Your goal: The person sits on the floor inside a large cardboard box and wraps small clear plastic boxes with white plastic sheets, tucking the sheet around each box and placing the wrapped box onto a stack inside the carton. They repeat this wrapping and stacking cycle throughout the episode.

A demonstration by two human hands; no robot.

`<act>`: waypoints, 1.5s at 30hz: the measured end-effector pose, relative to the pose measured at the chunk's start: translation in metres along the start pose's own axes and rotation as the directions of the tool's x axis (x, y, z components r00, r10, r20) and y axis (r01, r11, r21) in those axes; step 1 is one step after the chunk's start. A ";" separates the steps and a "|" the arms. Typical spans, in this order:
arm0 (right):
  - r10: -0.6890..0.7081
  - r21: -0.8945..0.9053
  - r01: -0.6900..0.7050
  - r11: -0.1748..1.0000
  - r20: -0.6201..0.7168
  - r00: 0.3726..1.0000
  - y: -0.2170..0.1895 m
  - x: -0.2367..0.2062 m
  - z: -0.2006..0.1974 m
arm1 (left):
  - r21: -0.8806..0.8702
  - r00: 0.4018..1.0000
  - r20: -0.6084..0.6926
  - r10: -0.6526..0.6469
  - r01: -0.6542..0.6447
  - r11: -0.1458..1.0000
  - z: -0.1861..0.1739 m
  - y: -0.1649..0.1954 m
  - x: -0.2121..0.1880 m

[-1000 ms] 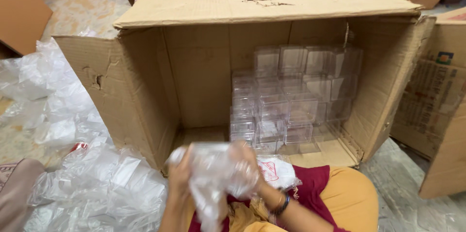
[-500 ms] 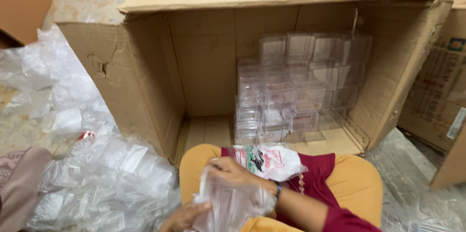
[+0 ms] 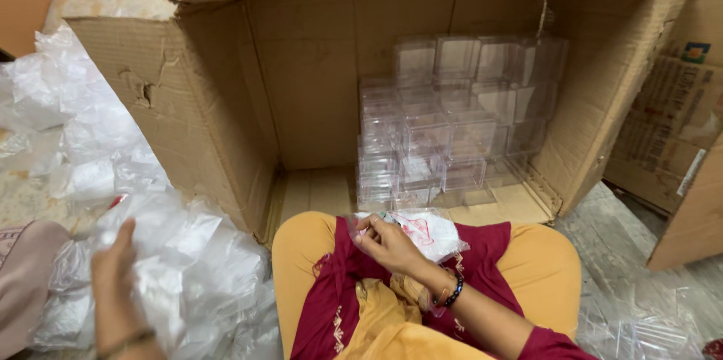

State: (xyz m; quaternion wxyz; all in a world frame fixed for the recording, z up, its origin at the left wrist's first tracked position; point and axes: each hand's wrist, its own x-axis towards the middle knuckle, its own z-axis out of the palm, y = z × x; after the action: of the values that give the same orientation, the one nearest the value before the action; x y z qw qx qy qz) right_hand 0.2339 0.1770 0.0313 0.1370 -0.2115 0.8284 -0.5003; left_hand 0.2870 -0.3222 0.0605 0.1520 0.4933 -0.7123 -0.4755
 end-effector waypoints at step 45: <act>-0.002 0.571 0.275 0.774 -0.432 0.902 -0.010 -0.018 -0.057 | -0.584 0.613 0.525 0.591 -0.246 0.774 0.217 0.052 -0.303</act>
State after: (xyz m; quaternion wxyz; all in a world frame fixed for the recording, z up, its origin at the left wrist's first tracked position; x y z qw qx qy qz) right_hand 0.2267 0.2252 0.0670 -0.0152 -0.1077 0.6094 -0.7854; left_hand 0.2511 0.0519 0.0715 0.1002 0.0455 -0.6811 -0.7239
